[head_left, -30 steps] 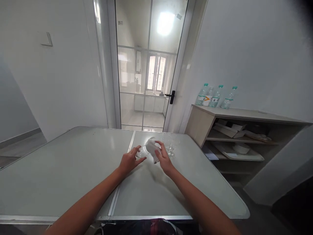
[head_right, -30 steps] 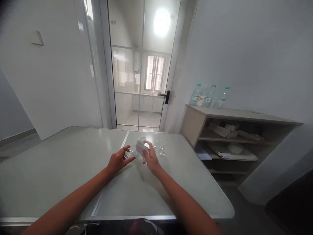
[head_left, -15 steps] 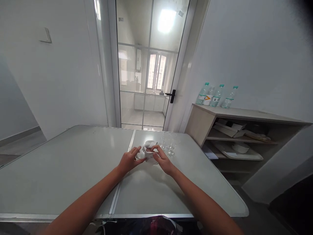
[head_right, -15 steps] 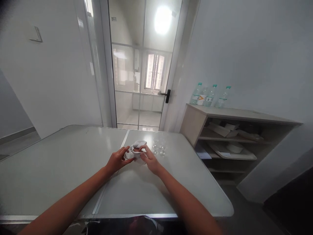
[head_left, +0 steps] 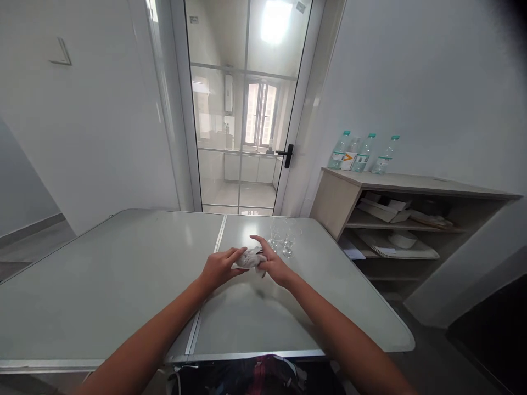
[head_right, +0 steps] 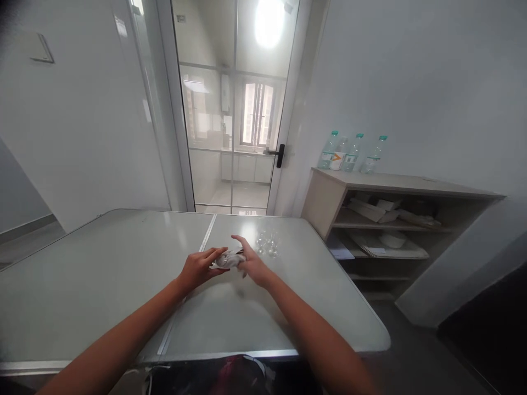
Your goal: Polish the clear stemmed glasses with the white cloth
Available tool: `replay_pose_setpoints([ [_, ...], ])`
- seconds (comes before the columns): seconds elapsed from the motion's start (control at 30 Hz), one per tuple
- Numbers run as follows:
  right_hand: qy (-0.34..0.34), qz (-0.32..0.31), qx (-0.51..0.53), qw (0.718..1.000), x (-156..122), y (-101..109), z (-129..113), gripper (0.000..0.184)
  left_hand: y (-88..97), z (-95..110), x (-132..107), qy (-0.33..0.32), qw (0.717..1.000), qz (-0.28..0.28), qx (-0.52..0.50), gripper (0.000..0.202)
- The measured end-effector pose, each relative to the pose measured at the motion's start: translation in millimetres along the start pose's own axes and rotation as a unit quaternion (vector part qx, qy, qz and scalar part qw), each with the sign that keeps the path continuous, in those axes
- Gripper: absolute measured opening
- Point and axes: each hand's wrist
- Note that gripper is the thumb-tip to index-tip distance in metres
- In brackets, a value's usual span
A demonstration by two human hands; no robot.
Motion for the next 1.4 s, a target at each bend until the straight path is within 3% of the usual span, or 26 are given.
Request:
replay_pose_setpoints([
  [0.07, -0.037, 0.042, 0.097, 0.994, 4, 1, 2, 0.084, 3.1, -1, 4, 0.025, 1.0, 0.003, -0.014, 0.055],
  [0.17, -0.058, 0.056, 0.126, 0.989, 5, 3, 6, 0.079, 3.2, 0, 7, 0.043, 0.998, -0.004, -0.042, 0.054],
  [0.3, 0.024, 0.016, -0.052, 0.998, 1, 6, 6, 0.084, -3.8, 5, 4, 0.134, 0.978, -0.035, -0.157, 0.057],
  [0.37, 0.068, -0.031, -0.171, 0.983, -1, 9, 4, 0.082, -8.2, 6, 3, 0.184, 0.951, -0.056, -0.24, 0.058],
  [0.43, 0.064, -0.056, -0.201, 0.976, -1, 11, 3, 0.081, -12.2, 6, 2, 0.195, 0.943, -0.062, -0.264, 0.057],
  [0.57, -0.03, 0.004, -0.032, 0.999, 3, 12, 8, 0.077, -16.2, 3, 0, 0.148, 0.972, -0.057, -0.172, 0.064],
  [0.7, -0.083, 0.071, 0.153, 0.982, 8, 10, 13, 0.075, -13.6, -2, -3, 0.092, 0.988, -0.054, -0.113, 0.065],
  [0.83, -0.085, 0.095, 0.196, 0.972, 11, 7, 14, 0.076, -11.1, -7, -4, 0.075, 0.994, -0.016, -0.072, 0.053],
  [0.93, -0.052, 0.094, 0.13, 0.986, 10, 10, 15, 0.077, -11.1, -8, -3, 0.107, 0.987, 0.009, -0.117, 0.051],
  [1.03, 0.05, 0.044, -0.071, 0.995, 5, 16, 13, 0.079, -10.0, -7, -1, 0.161, 0.949, -0.012, -0.271, 0.054],
  [1.1, 0.125, -0.031, -0.238, 0.963, 2, 19, 11, 0.079, -8.5, -7, -2, 0.171, 0.909, -0.043, -0.378, 0.055],
  [1.17, 0.178, -0.089, -0.338, 0.92, 0, 19, 10, 0.079, -7.5, -6, -3, 0.168, 0.883, -0.058, -0.434, 0.055],
  [1.2, 0.191, -0.097, -0.35, 0.912, 0, 17, 9, 0.08, -7.6, -7, -4, 0.166, 0.883, -0.058, -0.436, 0.054],
  [1.27, 0.183, -0.072, -0.307, 0.931, 1, 13, 9, 0.078, -9.1, -9, -7, 0.156, 0.906, -0.046, -0.39, 0.056],
  [1.4, 0.024, 0.035, -0.079, 0.996, 6, 5, 12, 0.07, -13.0, -15, -11, 0.081, 0.976, -0.024, -0.2, 0.056],
])
Point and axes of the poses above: each hand's wrist, its own x-axis towards the middle knuckle, its own y-axis out of the back of the hand, z = x × y, and after that the axes turned 7 degrees about -y, right-handed
